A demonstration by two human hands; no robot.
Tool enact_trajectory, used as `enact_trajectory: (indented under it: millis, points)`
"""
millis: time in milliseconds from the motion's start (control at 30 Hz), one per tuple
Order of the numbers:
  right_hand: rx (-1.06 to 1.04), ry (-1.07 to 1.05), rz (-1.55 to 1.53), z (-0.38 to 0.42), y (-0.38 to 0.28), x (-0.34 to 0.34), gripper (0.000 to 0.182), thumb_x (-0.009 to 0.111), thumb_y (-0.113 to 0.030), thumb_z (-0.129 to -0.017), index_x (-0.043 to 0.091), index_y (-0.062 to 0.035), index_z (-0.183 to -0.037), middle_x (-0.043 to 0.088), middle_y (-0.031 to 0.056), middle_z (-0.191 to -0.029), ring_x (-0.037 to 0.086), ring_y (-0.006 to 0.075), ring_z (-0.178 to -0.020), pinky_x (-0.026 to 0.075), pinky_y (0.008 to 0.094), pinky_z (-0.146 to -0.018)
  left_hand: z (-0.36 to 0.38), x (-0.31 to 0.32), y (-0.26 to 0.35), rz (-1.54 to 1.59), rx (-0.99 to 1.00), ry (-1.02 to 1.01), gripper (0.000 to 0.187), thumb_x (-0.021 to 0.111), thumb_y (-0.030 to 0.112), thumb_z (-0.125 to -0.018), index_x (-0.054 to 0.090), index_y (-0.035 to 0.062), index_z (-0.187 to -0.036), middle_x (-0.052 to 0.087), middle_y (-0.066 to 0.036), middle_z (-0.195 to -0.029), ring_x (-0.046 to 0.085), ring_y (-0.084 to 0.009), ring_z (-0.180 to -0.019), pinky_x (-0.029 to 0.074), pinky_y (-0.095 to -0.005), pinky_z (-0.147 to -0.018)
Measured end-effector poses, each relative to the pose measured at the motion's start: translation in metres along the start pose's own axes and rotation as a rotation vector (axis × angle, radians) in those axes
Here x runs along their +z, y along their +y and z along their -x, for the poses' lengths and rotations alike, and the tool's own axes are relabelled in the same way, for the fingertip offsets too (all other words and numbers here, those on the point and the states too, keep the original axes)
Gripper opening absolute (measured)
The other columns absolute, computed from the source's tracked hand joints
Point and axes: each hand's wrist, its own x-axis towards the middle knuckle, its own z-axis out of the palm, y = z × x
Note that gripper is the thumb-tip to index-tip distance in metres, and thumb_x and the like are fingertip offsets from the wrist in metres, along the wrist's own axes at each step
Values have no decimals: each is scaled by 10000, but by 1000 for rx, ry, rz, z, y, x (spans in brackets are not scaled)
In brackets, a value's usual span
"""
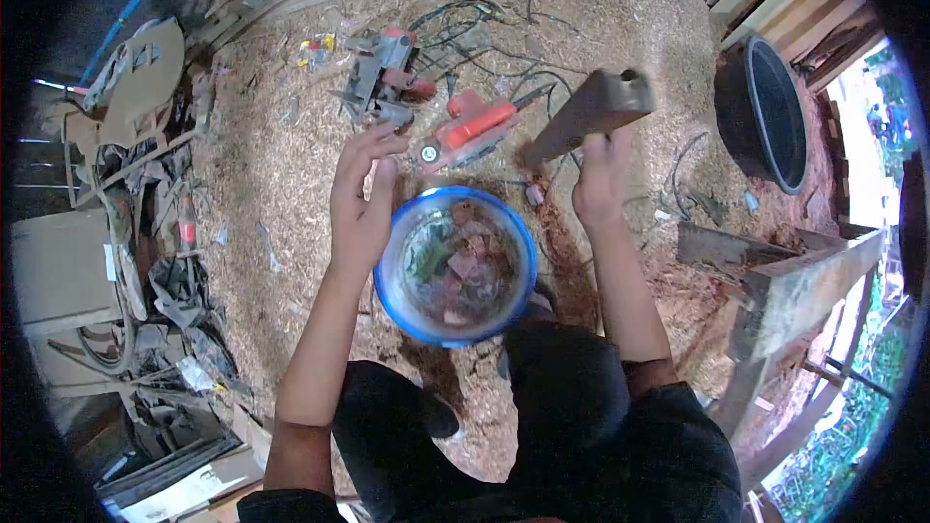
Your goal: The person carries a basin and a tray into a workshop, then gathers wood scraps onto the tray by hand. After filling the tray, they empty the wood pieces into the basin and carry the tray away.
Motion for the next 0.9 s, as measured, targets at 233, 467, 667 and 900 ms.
enact_trajectory:
  millis: [233, 467, 667, 900]
  points:
    - [-84, -91, 350, 10, -106, -38, 587, 843, -50, -807, 617, -13, -1348, 637, 207, -1351, 634, 369, -1245, 494, 445, -1064, 21, -36, 127, -62, 15, -165, 184, 680, 14, -963, 715, 19, -1143, 684, -177, -1363, 623, -342, -1330, 450, -452, -1150]
    - [148, -328, 219, 18, -213, -61, 635, 770, 97, -761, 680, -90, -1362, 681, 154, -1359, 653, 374, -1270, 528, 442, -1079, 27, -51, 250, 88, -102, -347, 624, 746, -48, -853, 620, 54, -1455, 646, -176, -1451, 579, -371, -1388, 435, -455, -1177]
    - [54, -473, 130, -5, -267, -68, 655, 824, -4, -828, 643, -116, -1447, 660, 164, -1397, 648, 385, -1280, 542, 448, -1071, 0, -55, 296, 82, 5, -354, 744, 770, -94, -723, 623, 55, -1436, 637, -165, -1425, 593, -390, -1359, 474, -472, -1149]
    - [83, -560, 109, -41, -289, -44, 668, 841, -22, -820, 629, -96, -1450, 652, 164, -1408, 646, 371, -1294, 546, 442, -1068, -38, -93, 303, -18, 59, -345, 724, 800, -77, -693, 667, 80, -1387, 675, -137, -1234, 664, -362, -1148, 554, -433, -990]
